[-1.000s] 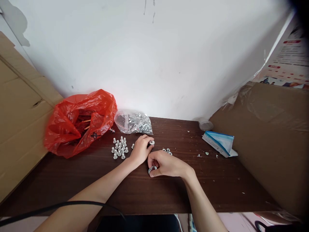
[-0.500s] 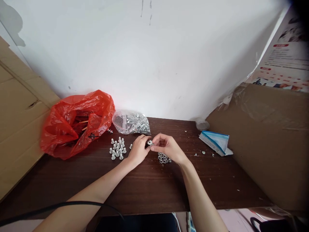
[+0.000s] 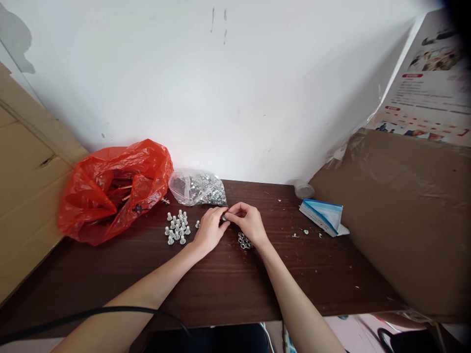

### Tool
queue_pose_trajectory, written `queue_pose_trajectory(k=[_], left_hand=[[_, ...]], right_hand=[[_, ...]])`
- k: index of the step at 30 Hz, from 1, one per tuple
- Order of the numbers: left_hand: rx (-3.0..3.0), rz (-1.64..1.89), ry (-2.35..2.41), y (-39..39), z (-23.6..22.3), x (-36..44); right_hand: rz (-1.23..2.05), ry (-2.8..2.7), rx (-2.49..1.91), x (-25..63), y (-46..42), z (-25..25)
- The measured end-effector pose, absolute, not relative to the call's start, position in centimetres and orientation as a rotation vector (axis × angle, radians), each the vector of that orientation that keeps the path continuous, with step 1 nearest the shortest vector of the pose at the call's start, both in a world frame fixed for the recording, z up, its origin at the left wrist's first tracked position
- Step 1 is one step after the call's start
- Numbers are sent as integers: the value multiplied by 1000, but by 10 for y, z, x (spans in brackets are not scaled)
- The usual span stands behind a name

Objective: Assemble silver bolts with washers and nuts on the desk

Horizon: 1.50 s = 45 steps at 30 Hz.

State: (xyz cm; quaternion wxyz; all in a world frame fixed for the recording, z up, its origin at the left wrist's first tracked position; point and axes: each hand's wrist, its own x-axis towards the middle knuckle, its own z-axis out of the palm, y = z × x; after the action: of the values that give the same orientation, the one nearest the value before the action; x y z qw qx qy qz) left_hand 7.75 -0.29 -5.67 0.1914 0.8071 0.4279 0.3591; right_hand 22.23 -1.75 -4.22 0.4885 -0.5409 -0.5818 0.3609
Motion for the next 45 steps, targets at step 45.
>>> queue_pose_trajectory(k=[45], left_hand=[[2118, 1049, 1227, -2, -55, 77]], right_hand=[[705, -1517, -1600, 232, -20, -36]])
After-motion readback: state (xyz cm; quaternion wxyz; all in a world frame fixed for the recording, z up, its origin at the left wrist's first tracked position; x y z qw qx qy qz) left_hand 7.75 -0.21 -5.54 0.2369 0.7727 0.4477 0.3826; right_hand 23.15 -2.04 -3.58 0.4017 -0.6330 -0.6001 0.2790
